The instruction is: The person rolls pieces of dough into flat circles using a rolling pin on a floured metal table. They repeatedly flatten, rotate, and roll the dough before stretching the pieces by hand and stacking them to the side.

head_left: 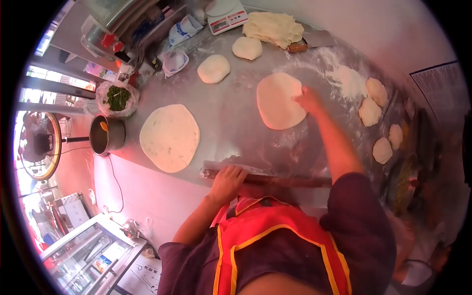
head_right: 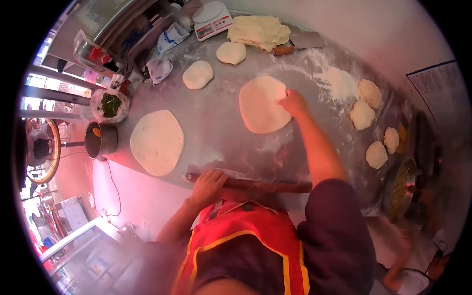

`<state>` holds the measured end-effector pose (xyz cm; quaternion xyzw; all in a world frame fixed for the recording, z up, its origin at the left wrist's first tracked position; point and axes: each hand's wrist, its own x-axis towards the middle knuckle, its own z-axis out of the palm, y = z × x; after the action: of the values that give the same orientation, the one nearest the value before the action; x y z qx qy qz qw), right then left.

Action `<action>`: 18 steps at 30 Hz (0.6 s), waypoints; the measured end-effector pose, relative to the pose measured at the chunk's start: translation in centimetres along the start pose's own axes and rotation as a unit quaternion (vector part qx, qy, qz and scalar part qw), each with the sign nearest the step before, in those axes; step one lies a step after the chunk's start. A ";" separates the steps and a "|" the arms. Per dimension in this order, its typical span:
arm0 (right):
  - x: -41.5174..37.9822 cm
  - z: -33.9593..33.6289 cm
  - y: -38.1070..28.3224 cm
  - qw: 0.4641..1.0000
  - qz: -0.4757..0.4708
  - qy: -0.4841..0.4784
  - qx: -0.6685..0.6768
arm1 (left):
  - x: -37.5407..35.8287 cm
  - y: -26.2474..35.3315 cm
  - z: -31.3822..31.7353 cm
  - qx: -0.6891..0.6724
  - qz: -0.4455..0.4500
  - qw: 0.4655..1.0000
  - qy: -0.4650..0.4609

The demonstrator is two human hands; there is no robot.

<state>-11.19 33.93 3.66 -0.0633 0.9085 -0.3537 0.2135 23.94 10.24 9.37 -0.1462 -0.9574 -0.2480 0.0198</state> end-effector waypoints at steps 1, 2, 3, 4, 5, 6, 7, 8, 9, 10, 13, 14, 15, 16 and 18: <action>-0.2 2.2 3.8 0.997 -0.015 -0.008 0.072 | 0.2 -0.1 0.1 0.003 0.009 1.000 0.001; -1.4 3.4 6.3 0.989 -0.029 -0.013 0.143 | 0.5 -0.2 0.0 0.001 -0.001 1.000 -0.018; -4.6 3.8 6.5 0.982 0.012 -0.019 0.187 | 0.9 -0.5 0.0 -0.001 -0.010 0.999 -0.037; -8.6 4.0 6.3 0.971 0.053 -0.025 0.232 | 1.4 -0.8 0.0 -0.002 -0.019 0.998 -0.056; -12.4 3.5 6.1 0.966 0.099 -0.020 0.240 | 1.9 -1.3 0.0 0.004 -0.006 0.999 -0.047; -15.8 3.3 6.1 0.958 0.144 -0.015 0.248 | 2.7 -1.9 0.2 0.010 0.005 0.999 -0.039; -18.7 3.5 7.6 0.964 0.142 0.029 0.223 | 3.5 -2.5 0.4 0.016 0.017 0.999 -0.031; -21.4 3.4 9.1 0.967 0.141 0.072 0.198 | 4.5 -2.9 0.3 0.022 0.021 0.999 -0.028; -24.1 3.2 9.6 0.985 0.080 0.123 0.093 | 5.9 -3.3 0.1 0.029 0.028 0.999 -0.023; -26.9 2.5 9.6 0.985 0.021 0.171 -0.016 | 7.3 -3.5 0.1 0.034 0.036 0.999 -0.019; -30.4 3.4 9.9 0.944 -0.019 0.235 -0.229 | 10.1 -4.6 2.2 0.050 -0.004 0.999 0.011; -30.5 3.9 10.0 0.929 -0.011 0.244 -0.279 | 10.8 -5.0 3.3 0.055 -0.015 0.998 0.013; -29.5 4.0 10.1 0.927 0.001 0.260 -0.270 | 11.6 -5.6 4.4 0.061 -0.026 0.998 0.017; -27.6 3.7 10.2 0.925 0.013 0.276 -0.260 | 12.8 -5.8 4.8 0.067 -0.037 0.997 0.019; -23.2 1.8 10.6 0.911 0.024 0.299 -0.283 | 17.3 -6.8 5.4 0.115 -0.037 0.993 -0.015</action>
<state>10.87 46.88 3.31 0.0095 0.9930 -0.0794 -0.0865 5.64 11.80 3.32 -0.1115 -0.9845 -0.1344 0.0133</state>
